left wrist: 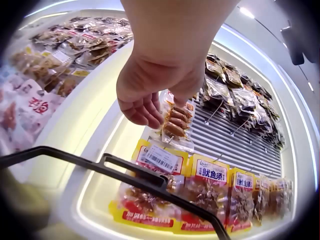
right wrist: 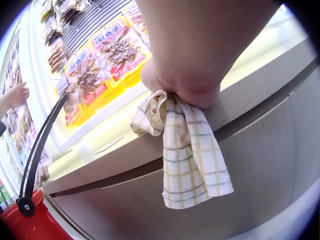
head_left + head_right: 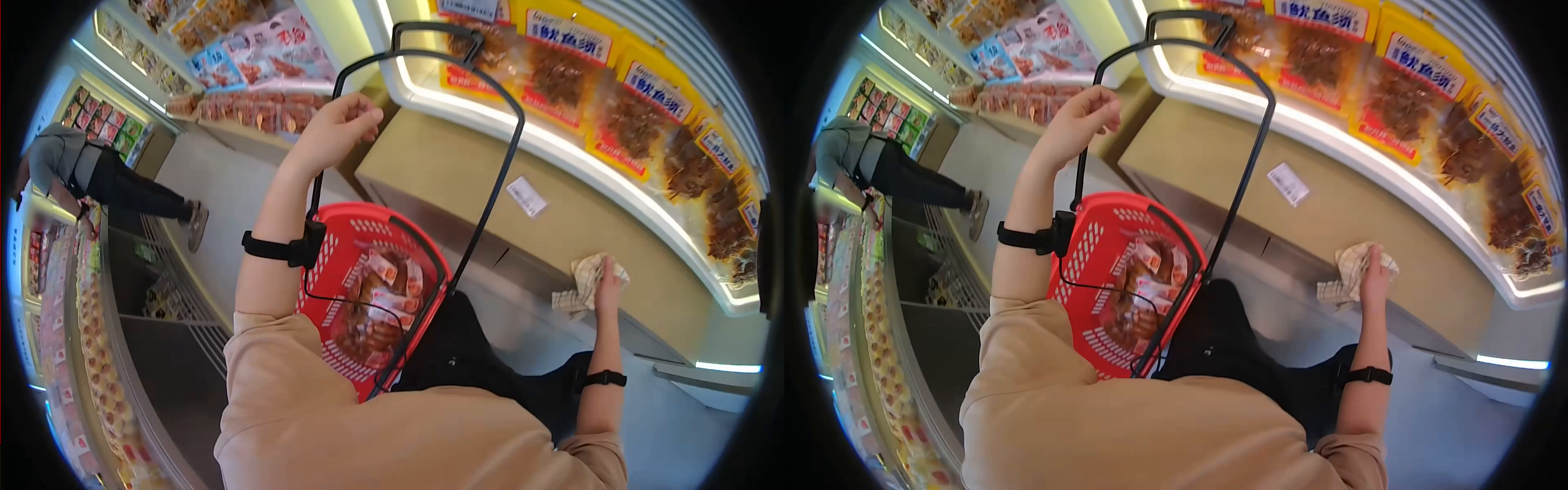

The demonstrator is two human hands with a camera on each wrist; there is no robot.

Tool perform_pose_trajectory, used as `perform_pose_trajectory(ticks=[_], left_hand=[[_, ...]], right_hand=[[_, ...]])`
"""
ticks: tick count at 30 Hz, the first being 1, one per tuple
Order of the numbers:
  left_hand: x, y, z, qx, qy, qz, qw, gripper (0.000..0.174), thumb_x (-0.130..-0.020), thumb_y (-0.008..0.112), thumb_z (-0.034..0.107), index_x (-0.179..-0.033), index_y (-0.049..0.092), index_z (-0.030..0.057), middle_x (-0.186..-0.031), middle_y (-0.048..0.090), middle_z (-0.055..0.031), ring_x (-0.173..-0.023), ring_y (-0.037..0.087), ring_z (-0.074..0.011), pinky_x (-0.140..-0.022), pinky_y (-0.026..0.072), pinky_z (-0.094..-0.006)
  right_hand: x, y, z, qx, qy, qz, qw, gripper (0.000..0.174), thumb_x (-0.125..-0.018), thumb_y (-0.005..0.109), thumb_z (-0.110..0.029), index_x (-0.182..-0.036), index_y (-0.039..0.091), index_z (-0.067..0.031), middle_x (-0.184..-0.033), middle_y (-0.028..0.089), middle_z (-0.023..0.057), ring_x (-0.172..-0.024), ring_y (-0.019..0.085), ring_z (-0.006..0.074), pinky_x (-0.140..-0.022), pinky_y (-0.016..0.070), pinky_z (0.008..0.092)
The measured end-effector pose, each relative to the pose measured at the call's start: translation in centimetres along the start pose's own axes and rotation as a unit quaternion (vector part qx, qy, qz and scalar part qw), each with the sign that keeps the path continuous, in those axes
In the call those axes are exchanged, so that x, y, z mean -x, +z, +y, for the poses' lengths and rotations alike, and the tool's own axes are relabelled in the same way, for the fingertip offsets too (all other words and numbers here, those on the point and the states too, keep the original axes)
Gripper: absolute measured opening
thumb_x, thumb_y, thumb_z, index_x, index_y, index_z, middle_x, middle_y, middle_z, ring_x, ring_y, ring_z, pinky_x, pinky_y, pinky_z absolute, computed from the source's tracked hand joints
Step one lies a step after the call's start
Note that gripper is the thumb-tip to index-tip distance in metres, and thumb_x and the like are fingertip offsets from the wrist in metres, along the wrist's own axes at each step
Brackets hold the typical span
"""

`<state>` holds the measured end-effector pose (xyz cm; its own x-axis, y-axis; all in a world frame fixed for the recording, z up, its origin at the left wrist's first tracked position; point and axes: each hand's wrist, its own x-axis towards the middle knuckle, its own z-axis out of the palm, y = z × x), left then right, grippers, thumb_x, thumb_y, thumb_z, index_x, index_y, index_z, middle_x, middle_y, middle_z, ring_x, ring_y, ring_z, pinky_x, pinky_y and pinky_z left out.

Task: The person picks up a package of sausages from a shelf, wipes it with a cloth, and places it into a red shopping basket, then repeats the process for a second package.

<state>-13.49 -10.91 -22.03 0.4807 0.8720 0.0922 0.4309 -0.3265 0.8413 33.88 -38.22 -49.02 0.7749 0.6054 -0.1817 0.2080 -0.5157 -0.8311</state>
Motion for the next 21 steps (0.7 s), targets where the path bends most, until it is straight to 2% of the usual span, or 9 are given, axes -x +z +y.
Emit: perform_pose_trajectory(ticks=[3, 5, 7, 8, 11, 15, 17, 19, 21], left_hand=[[10.0, 2.0, -9.9, -0.077, -0.237, -0.266, 0.931, 0.026, -0.096, 0.057, 0.029, -0.104, 0.06, 0.0047, -0.087, 0.066, -0.004, -0.082, 0.063, -0.0122, -0.074, 0.0494, -0.0277], [15.8, 5.0, -16.9, -0.128, -0.353, -0.346, 0.86, 0.032, -0.093, 0.057, 0.032, -0.104, 0.065, 0.0029, -0.093, 0.069, -0.0102, -0.086, 0.066, -0.0182, -0.076, 0.0521, -0.033], [20.1, 8.6, -25.5, -0.33, -0.267, -0.401, 0.812, 0.039, -0.088, 0.058, 0.036, -0.105, 0.068, 0.0028, -0.101, 0.069, -0.0196, -0.092, 0.066, -0.0339, -0.081, 0.051, -0.0414], [22.2, 10.9, -30.9, -0.317, -0.305, -0.386, 0.811, 0.043, -0.085, 0.062, 0.037, -0.106, 0.067, 0.0001, -0.103, 0.068, -0.0226, -0.093, 0.066, -0.037, -0.083, 0.051, -0.0426], [25.1, 15.5, -33.4, -0.29, -0.406, -0.252, 0.829, 0.063, -0.075, 0.072, 0.044, -0.118, 0.06, -0.0018, -0.105, 0.067, -0.025, -0.097, 0.066, -0.0367, -0.085, 0.0512, -0.0416], [27.5, 20.0, -31.6, -0.188, -0.41, -0.162, 0.878, 0.08, -0.063, 0.082, 0.048, -0.123, 0.058, 0.0015, -0.113, 0.065, -0.0243, -0.106, 0.063, -0.0362, -0.091, 0.0498, -0.0409], [27.7, 20.2, -29.1, -0.172, -0.405, -0.118, 0.89, 0.076, -0.062, 0.083, 0.048, -0.119, 0.061, 0.0031, -0.112, 0.065, -0.0234, -0.105, 0.064, -0.036, -0.089, 0.0502, -0.0402], [27.8, 19.7, -30.9, -0.169, -0.426, -0.2, 0.866, 0.071, -0.063, 0.084, 0.041, -0.119, 0.062, 0.0038, -0.11, 0.068, -0.0181, -0.1, 0.067, -0.0295, -0.087, 0.0508, -0.0384], [30.3, 19.8, -35.1, 0.046, -0.431, -0.187, 0.881, 0.064, -0.065, 0.085, 0.032, -0.119, 0.064, 0.0043, -0.106, 0.07, -0.0114, -0.095, 0.067, -0.0224, -0.084, 0.0509, -0.0363]], right_hand=[[-1.5, -0.3, 3.7, 0.111, -0.184, 0.002, 0.977, 0.071, -0.095, 0.048, -0.055, -0.102, 0.061, 0.0136, -0.089, 0.063, 0.0184, -0.085, 0.057, 0.022, -0.079, 0.0452, 0.0331], [-0.5, -0.2, 1.3, 0.024, -0.135, 0.003, 0.991, 0.068, -0.095, 0.048, -0.054, -0.102, 0.062, 0.0117, -0.09, 0.064, 0.0154, -0.083, 0.056, 0.0205, -0.077, 0.045, 0.0327], [0.4, -0.1, -0.6, -0.048, -0.059, -0.002, 0.997, 0.066, -0.096, 0.048, -0.054, -0.102, 0.063, 0.01, -0.09, 0.063, 0.0126, -0.081, 0.055, 0.0186, -0.075, 0.0447, 0.0322], [0.5, -0.2, -1.2, -0.08, -0.015, -0.006, 0.997, 0.065, -0.096, 0.047, -0.053, -0.101, 0.063, 0.0091, -0.089, 0.063, 0.0112, -0.08, 0.055, 0.0176, -0.074, 0.0445, 0.0318], [-1.0, -0.9, 0.3, -0.003, 0.028, -0.039, 0.999, 0.07, -0.095, 0.046, -0.057, -0.108, 0.061, 0.0098, -0.094, 0.063, 0.0099, -0.087, 0.055, 0.0182, -0.08, 0.0445, 0.0312], [-0.5, -0.4, 0.4, -0.048, -0.006, -0.014, 0.999, 0.066, -0.095, 0.047, -0.056, -0.104, 0.062, 0.0077, -0.091, 0.062, 0.0089, -0.083, 0.055, 0.0172, -0.076, 0.0447, 0.0299], [-0.3, -0.2, 0.1, -0.043, 0.013, -0.016, 0.999, 0.065, -0.095, 0.049, -0.055, -0.105, 0.061, 0.0072, -0.091, 0.062, 0.0088, -0.083, 0.055, 0.0166, -0.074, 0.0452, 0.0296], [-1.6, -0.4, 2.8, 0.014, -0.028, -0.008, 0.999, 0.063, -0.095, 0.05, -0.054, -0.108, 0.06, 0.0068, -0.091, 0.062, 0.0087, -0.082, 0.056, 0.0161, -0.072, 0.0464, 0.0294], [-1.1, -0.4, 1.3, -0.106, 0.062, -0.009, 0.992, 0.06, -0.095, 0.053, -0.051, -0.115, 0.057, 0.0056, -0.096, 0.064, 0.0089, -0.083, 0.061, 0.0151, -0.07, 0.05, 0.0297]])
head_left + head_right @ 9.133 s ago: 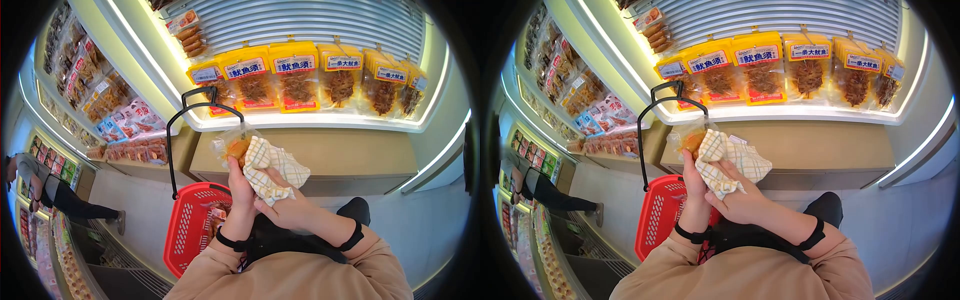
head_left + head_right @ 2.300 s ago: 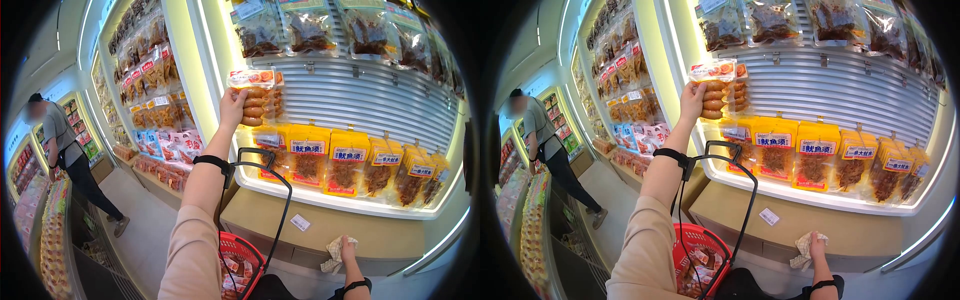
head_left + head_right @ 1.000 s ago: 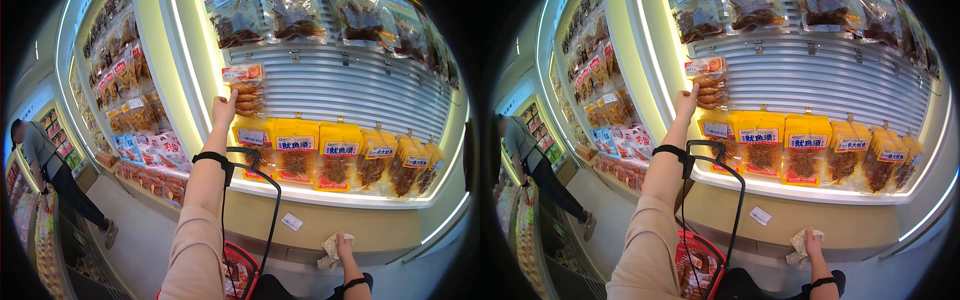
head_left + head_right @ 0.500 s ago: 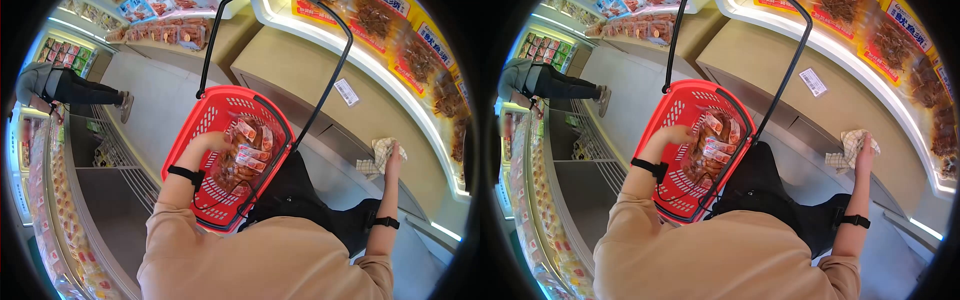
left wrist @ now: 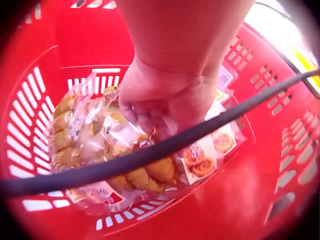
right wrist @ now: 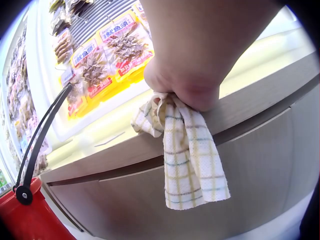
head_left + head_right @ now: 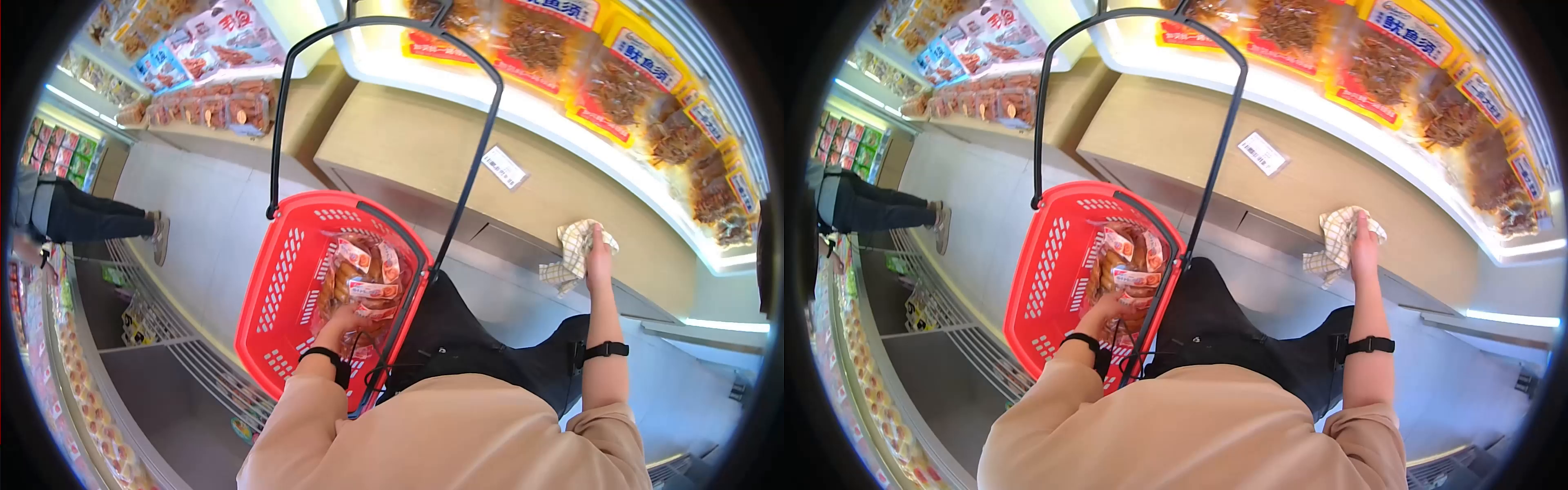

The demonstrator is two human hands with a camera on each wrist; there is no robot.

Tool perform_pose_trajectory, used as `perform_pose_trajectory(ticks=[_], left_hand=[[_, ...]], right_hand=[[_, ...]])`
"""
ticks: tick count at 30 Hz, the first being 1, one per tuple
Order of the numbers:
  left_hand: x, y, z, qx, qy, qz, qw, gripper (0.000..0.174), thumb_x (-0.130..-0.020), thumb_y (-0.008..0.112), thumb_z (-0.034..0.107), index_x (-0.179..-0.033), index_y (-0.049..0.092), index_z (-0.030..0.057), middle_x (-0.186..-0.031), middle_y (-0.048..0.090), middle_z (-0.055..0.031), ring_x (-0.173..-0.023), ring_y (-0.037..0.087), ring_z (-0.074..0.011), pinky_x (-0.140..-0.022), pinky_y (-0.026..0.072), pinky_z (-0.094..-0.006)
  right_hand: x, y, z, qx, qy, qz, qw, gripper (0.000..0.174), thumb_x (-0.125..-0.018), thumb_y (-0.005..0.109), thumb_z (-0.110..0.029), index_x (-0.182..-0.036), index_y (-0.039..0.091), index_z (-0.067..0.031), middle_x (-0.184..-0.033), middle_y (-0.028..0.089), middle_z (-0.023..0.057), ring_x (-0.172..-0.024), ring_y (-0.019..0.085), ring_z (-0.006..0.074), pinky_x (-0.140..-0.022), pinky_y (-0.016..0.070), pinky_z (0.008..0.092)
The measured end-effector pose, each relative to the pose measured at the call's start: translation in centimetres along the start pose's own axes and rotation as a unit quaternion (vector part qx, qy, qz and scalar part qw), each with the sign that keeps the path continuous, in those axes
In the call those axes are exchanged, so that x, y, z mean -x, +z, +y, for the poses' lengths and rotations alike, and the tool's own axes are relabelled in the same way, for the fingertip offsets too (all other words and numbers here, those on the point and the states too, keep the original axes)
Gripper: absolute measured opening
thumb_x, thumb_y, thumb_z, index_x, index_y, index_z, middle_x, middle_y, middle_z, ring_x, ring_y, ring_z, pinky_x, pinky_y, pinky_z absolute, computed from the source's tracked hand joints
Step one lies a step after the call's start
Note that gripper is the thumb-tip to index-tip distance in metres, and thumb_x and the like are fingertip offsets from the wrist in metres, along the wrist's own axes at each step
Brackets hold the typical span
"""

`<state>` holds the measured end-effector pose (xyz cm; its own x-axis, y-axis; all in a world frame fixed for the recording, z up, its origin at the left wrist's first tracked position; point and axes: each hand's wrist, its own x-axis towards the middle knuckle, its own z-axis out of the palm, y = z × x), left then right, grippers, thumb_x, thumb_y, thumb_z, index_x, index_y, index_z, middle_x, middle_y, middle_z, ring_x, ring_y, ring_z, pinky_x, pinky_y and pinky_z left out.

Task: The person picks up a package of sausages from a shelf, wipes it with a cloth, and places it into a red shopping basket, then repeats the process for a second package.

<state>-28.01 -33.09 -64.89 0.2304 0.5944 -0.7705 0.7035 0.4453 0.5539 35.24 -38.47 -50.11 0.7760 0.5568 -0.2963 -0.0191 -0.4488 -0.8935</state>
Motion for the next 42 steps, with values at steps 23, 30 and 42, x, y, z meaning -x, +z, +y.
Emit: perform_pose_trajectory(ticks=[23, 30, 42], left_hand=[[28.1, -4.9, 32.8, 0.369, 0.415, 0.047, 0.83, 0.018, -0.099, 0.049, 0.015, -0.111, 0.057, 0.0049, -0.109, 0.06, -0.0026, -0.092, 0.055, -0.0102, -0.08, 0.0452, -0.0277], [26.0, 6.3, 41.1, 0.407, 0.434, -0.146, 0.79, 0.035, -0.099, 0.052, 0.024, -0.128, 0.048, 0.0054, -0.13, 0.055, -0.0097, -0.124, 0.051, -0.0208, -0.103, 0.0422, -0.0378], [24.4, 10.6, 43.3, 0.455, 0.38, -0.305, 0.745, 0.044, -0.102, 0.042, 0.02, -0.141, 0.036, 0.0, -0.14, 0.046, -0.0152, -0.128, 0.048, -0.028, -0.107, 0.0389, -0.0432]], right_hand=[[16.0, 1.6, -15.0, -0.221, -0.096, -0.35, 0.906, 0.044, -0.096, 0.058, -0.034, -0.123, 0.058, 0.0012, -0.115, 0.065, 0.0075, -0.103, 0.06, 0.0142, -0.088, 0.0485, 0.0301], [22.7, -1.0, -18.9, -0.276, -0.227, -0.425, 0.832, 0.055, -0.09, 0.066, -0.011, -0.138, 0.041, 0.0004, -0.133, 0.053, 0.009, -0.122, 0.05, 0.0177, -0.102, 0.0422, 0.0351], [20.1, -5.2, -14.8, -0.279, -0.259, -0.202, 0.902, 0.039, -0.097, 0.054, -0.018, -0.131, 0.049, 0.0023, -0.128, 0.055, 0.0102, -0.118, 0.053, 0.0192, -0.099, 0.0422, 0.0332]])
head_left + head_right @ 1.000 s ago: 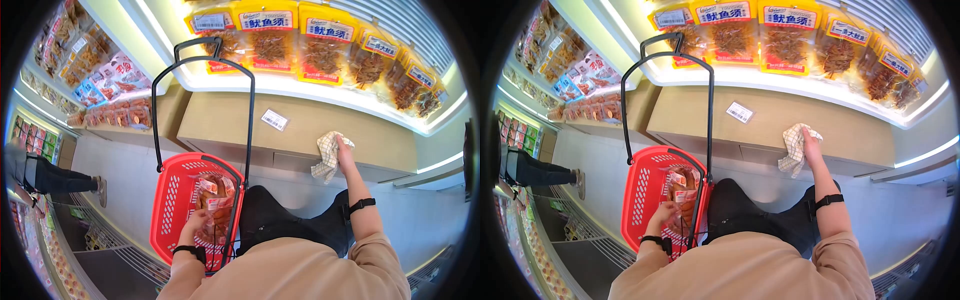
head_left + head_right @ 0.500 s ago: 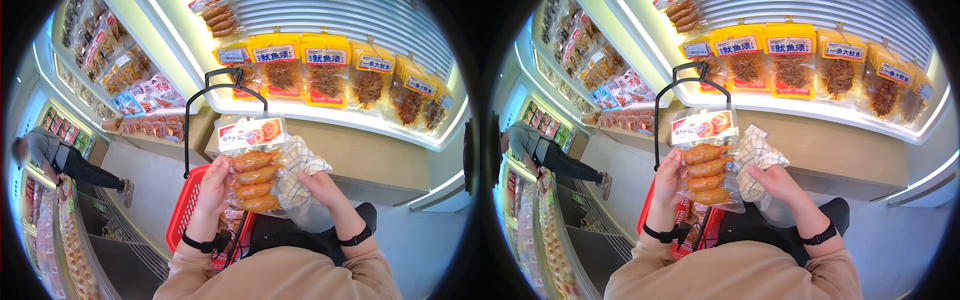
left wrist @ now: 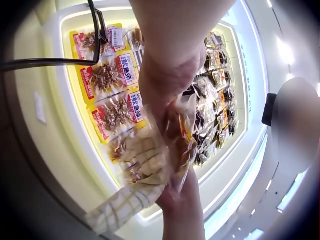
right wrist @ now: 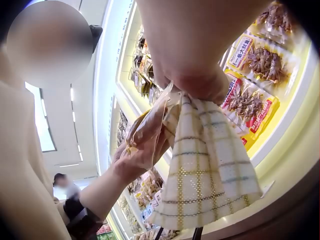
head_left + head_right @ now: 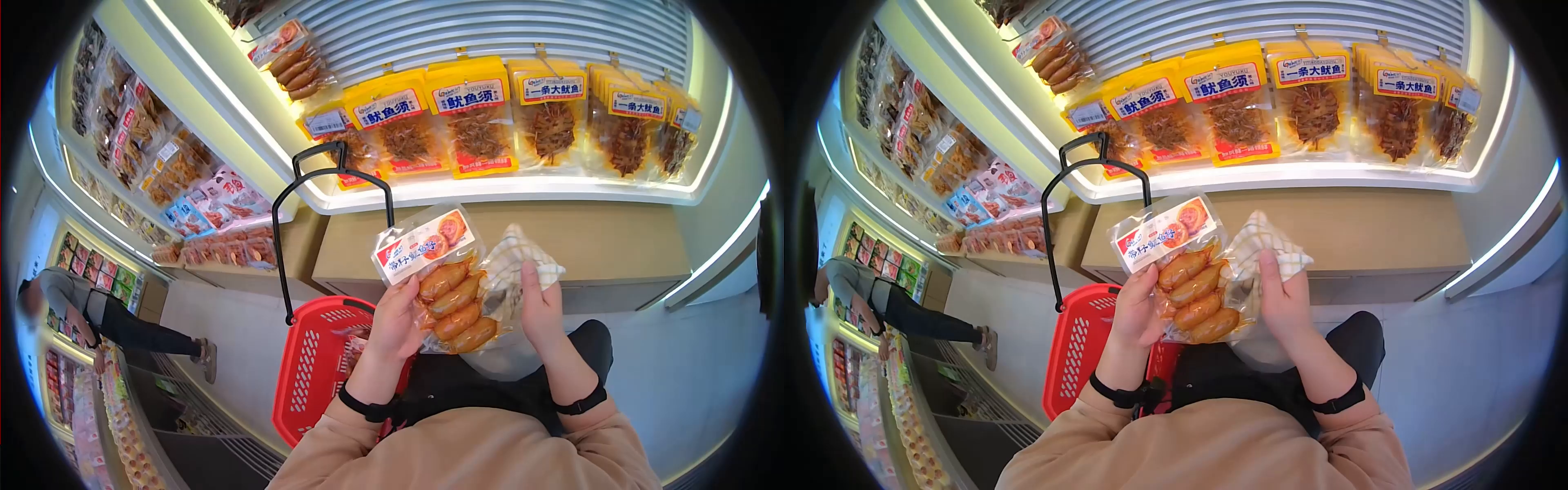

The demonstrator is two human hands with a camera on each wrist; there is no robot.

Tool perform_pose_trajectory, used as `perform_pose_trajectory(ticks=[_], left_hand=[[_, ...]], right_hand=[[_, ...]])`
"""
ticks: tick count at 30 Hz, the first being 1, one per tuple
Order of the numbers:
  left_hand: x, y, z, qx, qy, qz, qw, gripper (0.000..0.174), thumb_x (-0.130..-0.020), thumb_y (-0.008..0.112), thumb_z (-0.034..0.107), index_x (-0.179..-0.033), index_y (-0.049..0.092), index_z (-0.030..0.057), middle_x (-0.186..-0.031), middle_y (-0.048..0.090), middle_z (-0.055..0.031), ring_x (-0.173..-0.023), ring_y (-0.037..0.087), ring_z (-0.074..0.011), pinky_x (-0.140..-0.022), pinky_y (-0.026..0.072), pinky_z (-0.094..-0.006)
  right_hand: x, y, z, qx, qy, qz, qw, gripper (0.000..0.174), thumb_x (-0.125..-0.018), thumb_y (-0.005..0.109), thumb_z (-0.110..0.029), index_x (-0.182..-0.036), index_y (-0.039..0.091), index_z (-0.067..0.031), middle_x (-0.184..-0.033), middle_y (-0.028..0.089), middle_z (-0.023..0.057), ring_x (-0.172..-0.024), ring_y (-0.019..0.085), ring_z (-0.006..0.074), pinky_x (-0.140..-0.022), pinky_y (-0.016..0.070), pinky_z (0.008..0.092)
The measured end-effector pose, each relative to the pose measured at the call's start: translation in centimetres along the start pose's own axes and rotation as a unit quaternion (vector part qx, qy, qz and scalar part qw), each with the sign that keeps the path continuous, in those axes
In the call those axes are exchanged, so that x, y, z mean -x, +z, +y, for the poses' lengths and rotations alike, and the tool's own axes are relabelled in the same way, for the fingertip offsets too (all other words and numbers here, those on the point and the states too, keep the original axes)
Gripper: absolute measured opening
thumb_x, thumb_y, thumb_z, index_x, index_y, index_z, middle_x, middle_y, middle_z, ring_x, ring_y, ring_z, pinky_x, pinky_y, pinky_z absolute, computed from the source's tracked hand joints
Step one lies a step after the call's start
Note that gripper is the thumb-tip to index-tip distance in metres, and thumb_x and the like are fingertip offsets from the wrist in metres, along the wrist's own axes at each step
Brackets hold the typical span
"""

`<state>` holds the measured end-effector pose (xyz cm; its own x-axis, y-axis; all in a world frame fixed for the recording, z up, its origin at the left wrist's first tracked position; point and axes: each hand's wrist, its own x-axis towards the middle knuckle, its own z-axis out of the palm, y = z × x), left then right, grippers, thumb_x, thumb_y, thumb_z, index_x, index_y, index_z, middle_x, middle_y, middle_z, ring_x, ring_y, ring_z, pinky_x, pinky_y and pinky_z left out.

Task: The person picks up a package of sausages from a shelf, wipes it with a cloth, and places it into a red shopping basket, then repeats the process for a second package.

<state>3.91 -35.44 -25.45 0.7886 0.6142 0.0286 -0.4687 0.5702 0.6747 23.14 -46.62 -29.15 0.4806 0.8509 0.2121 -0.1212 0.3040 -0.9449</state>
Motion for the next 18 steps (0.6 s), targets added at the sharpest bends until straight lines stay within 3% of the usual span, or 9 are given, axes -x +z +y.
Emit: perform_pose_trajectory(ticks=[3, 4, 6, 7, 9, 12, 15, 16, 18], left_hand=[[-0.4, 0.5, -0.5, -0.081, 0.043, 0.039, 0.995, 0.046, -0.102, 0.041, 0.016, -0.145, 0.032, 0.0007, -0.144, 0.042, -0.014, -0.129, 0.047, -0.0262, -0.106, 0.0401, -0.0417], [-0.4, 1.2, -0.9, -0.107, 0.044, 0.042, 0.992, 0.047, -0.102, 0.041, 0.014, -0.146, 0.029, 0.0008, -0.145, 0.041, -0.0133, -0.13, 0.046, -0.0255, -0.107, 0.0393, -0.0407], [-1.0, 3.0, -1.6, -0.158, 0.048, 0.041, 0.985, 0.05, -0.102, 0.041, 0.011, -0.149, 0.025, 0.001, -0.147, 0.039, -0.0121, -0.132, 0.044, -0.024, -0.108, 0.0378, -0.0388], [-0.9, 2.8, -2.4, -0.195, 0.091, 0.037, 0.976, 0.056, -0.1, 0.042, 0.004, -0.151, 0.019, 0.0035, -0.148, 0.037, -0.0101, -0.134, 0.04, -0.0218, -0.11, 0.0346, -0.0354], [-1.7, 2.9, -2.3, -0.224, 0.131, -0.003, 0.966, 0.059, -0.097, 0.043, 0.002, -0.152, 0.021, 0.0061, -0.15, 0.035, -0.01, -0.136, 0.037, -0.0219, -0.112, 0.0318, -0.0349], [-0.7, 0.0, -3.2, -0.333, 0.071, 0.005, 0.94, 0.059, -0.098, 0.046, 0.014, -0.151, 0.02, 0.0058, -0.151, 0.033, -0.0115, -0.137, 0.036, -0.0227, -0.113, 0.0305, -0.0369], [-1.8, -1.4, -3.2, -0.186, 0.208, -0.012, 0.96, 0.062, -0.1, 0.044, 0.021, -0.152, 0.013, 0.0076, -0.154, 0.027, -0.0106, -0.14, 0.03, -0.0238, -0.114, 0.0279, -0.0388], [-1.9, -1.4, -3.0, -0.18, 0.218, -0.003, 0.959, 0.062, -0.1, 0.043, 0.021, -0.152, 0.013, 0.0078, -0.154, 0.027, -0.0105, -0.14, 0.03, -0.0242, -0.114, 0.0279, -0.0392], [-1.6, -0.1, -2.2, -0.211, 0.201, 0.027, 0.956, 0.061, -0.101, 0.043, 0.02, -0.152, 0.012, 0.0078, -0.154, 0.028, -0.0106, -0.14, 0.03, -0.025, -0.114, 0.0285, -0.0395]], right_hand=[[1.4, 1.0, -3.5, 0.295, -0.182, -0.011, 0.938, 0.041, -0.099, 0.047, -0.021, -0.132, 0.049, 0.0039, -0.131, 0.054, 0.0153, -0.122, 0.051, 0.0272, -0.102, 0.0388, 0.0367], [1.6, 2.4, -4.4, 0.343, -0.223, -0.069, 0.91, 0.044, -0.099, 0.045, -0.02, -0.136, 0.045, 0.0042, -0.134, 0.05, 0.0211, -0.126, 0.047, 0.0351, -0.106, 0.0337, 0.0397], [2.0, 5.6, -3.2, 0.305, -0.181, -0.186, 0.916, 0.049, -0.098, 0.045, -0.028, -0.137, 0.045, 0.0024, -0.137, 0.046, 0.0244, -0.131, 0.038, 0.0415, -0.112, 0.0229, 0.0453], [1.8, 6.7, -2.6, 0.456, -0.219, -0.164, 0.847, 0.05, -0.098, 0.044, -0.031, -0.137, 0.045, 0.0011, -0.139, 0.045, 0.0249, -0.132, 0.036, 0.0438, -0.112, 0.0209, 0.0487], [-0.4, 7.5, -2.0, 0.361, -0.235, -0.128, 0.893, 0.054, -0.098, 0.043, -0.039, -0.136, 0.046, -0.0002, -0.131, 0.05, 0.0263, -0.122, 0.045, 0.0449, -0.108, 0.0214, 0.0572], [-4.0, 6.9, -2.7, 0.32, -0.049, -0.195, 0.926, 0.057, -0.099, 0.039, -0.04, -0.141, 0.04, -0.0014, -0.139, 0.043, 0.0262, -0.13, 0.037, 0.0451, -0.112, 0.0154, 0.0572], [-2.0, 9.4, -1.3, 0.383, -0.265, -0.162, 0.87, 0.059, -0.1, 0.034, -0.041, -0.143, 0.038, -0.0021, -0.144, 0.039, 0.0261, -0.137, 0.029, 0.044, -0.116, 0.0084, 0.056], [-1.2, 10.5, -2.1, 0.353, -0.283, -0.175, 0.874, 0.06, -0.1, 0.031, -0.043, -0.144, 0.037, -0.0029, -0.145, 0.038, 0.0255, -0.14, 0.025, 0.0437, -0.117, 0.0024, 0.0543], [-2.2, 10.1, -1.7, 0.406, -0.28, -0.188, 0.85, 0.059, -0.1, 0.031, -0.044, -0.143, 0.039, -0.0031, -0.143, 0.041, 0.0251, -0.138, 0.028, 0.0447, -0.117, 0.0027, 0.0559]])
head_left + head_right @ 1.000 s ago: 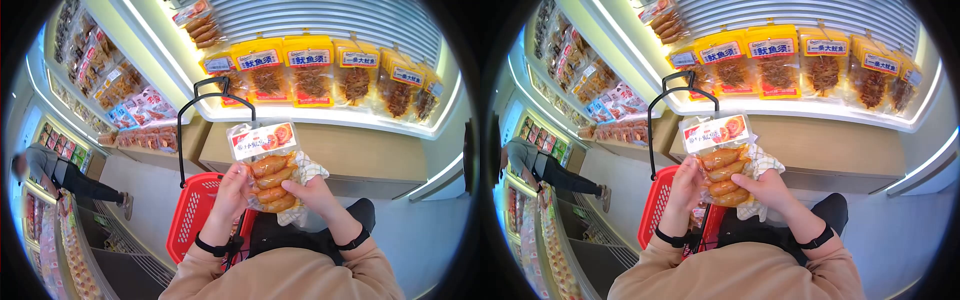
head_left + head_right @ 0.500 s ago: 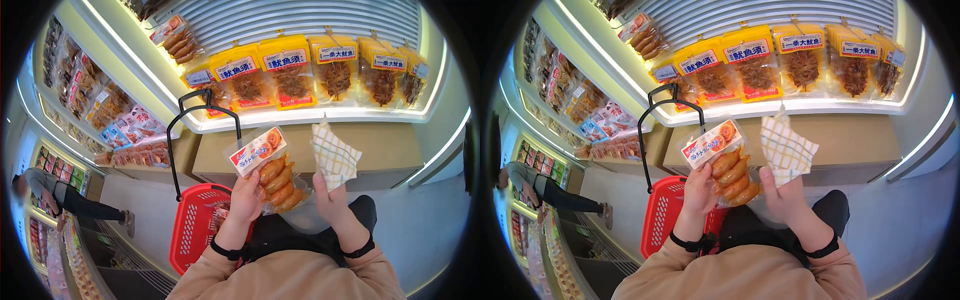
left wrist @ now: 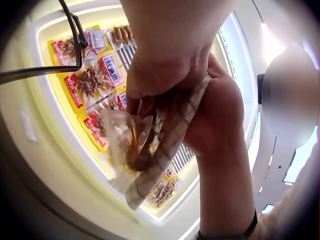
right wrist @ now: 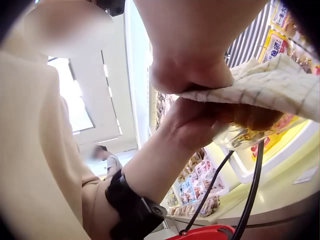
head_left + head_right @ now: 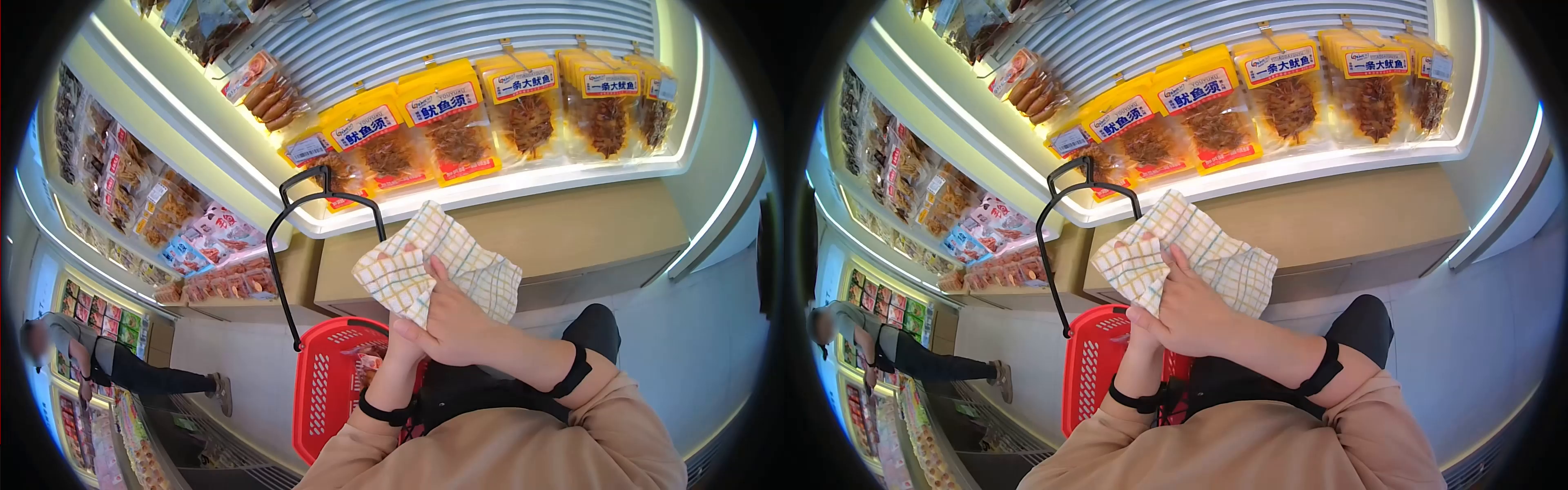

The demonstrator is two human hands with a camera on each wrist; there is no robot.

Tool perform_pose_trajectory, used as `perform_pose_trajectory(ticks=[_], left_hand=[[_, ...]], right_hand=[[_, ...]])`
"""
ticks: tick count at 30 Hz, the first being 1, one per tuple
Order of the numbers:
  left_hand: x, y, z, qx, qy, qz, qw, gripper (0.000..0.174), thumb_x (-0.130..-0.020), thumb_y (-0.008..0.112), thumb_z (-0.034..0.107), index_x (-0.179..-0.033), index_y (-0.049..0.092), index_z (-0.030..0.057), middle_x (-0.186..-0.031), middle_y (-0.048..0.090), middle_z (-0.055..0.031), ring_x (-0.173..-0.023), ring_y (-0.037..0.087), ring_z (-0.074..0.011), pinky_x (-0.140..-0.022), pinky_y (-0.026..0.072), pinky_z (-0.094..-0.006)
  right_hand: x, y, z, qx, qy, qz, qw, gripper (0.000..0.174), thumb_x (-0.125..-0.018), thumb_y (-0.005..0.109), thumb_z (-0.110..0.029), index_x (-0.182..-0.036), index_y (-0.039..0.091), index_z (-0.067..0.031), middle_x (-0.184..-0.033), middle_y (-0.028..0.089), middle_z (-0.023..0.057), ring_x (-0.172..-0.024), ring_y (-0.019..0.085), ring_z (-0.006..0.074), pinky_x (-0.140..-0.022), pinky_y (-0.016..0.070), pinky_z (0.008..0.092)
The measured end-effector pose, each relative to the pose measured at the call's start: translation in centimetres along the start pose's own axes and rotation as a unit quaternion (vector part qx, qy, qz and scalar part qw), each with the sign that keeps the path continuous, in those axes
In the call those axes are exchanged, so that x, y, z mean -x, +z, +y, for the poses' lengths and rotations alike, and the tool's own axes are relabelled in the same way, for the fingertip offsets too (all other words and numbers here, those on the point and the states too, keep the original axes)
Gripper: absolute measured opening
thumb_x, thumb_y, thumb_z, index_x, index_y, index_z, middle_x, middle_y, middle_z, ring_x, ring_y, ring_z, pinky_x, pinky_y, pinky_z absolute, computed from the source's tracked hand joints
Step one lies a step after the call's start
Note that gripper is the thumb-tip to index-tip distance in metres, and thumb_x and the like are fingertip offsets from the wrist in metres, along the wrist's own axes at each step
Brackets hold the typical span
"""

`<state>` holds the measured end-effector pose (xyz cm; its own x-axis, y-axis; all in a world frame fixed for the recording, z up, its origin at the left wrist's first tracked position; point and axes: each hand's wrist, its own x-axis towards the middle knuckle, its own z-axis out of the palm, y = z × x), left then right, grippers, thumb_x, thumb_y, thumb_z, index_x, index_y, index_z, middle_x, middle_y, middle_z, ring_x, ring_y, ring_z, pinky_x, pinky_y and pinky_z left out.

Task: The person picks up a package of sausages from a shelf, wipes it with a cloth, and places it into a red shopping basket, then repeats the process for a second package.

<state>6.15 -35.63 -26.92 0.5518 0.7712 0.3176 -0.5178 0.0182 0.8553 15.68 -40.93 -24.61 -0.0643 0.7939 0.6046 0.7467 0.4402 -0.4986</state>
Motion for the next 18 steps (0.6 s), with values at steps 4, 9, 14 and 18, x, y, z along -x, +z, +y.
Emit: perform_pose_trajectory(ticks=[4, 9, 14, 18], left_hand=[[0.2, 0.2, 0.8, -0.078, -0.076, -0.042, 0.993, 0.059, -0.1, 0.041, 0.008, -0.153, 0.014, 0.0072, -0.15, 0.035, -0.0105, -0.135, 0.039, -0.0255, -0.111, 0.0328, -0.0377], [-0.6, -1.7, -2.0, 0.0, 0.055, 0.036, 0.998, 0.058, -0.099, 0.041, 0.005, -0.151, 0.015, 0.0064, -0.147, 0.038, -0.0133, -0.132, 0.042, -0.0226, -0.109, 0.0347, -0.0349], [0.3, -1.7, 0.1, -0.03, -0.091, 0.017, 0.995, 0.034, -0.1, 0.046, 0.008, -0.132, 0.045, -0.0018, -0.13, 0.055, -0.0132, -0.121, 0.054, -0.0234, -0.102, 0.0426, -0.0362], [-0.2, 0.0, 3.2, 0.078, -0.061, 0.1, 0.99, 0.032, -0.101, 0.042, 0.009, -0.13, 0.045, -0.0035, -0.128, 0.056, -0.0143, -0.119, 0.055, -0.0246, -0.1, 0.0455, -0.0395]], right_hand=[[-1.5, -2.5, 3.2, -0.032, 0.054, 0.014, 0.998, 0.057, -0.1, 0.033, -0.042, -0.139, 0.045, -0.0024, -0.138, 0.046, 0.0247, -0.134, 0.032, 0.0468, -0.116, 0.0022, 0.0568], [-0.2, 1.3, 0.6, 0.037, -0.025, 0.006, 0.999, 0.056, -0.1, 0.033, -0.042, -0.136, 0.048, -0.0008, -0.129, 0.054, 0.0275, -0.132, 0.038, 0.0433, -0.117, 0.0054, 0.055], [-1.7, -1.3, 4.9, 0.099, 0.06, -0.001, 0.993, 0.06, -0.1, 0.033, -0.044, -0.131, 0.051, 0.0043, -0.125, 0.056, 0.0284, -0.123, 0.05, 0.0399, -0.116, 0.0183, 0.0473], [0.0, -4.5, 8.1, -0.391, 0.338, 0.194, 0.834, 0.061, -0.103, 0.027, -0.044, -0.131, 0.05, 0.0057, -0.126, 0.057, 0.0247, -0.12, 0.054, 0.0323, -0.105, 0.0363, 0.0394]])
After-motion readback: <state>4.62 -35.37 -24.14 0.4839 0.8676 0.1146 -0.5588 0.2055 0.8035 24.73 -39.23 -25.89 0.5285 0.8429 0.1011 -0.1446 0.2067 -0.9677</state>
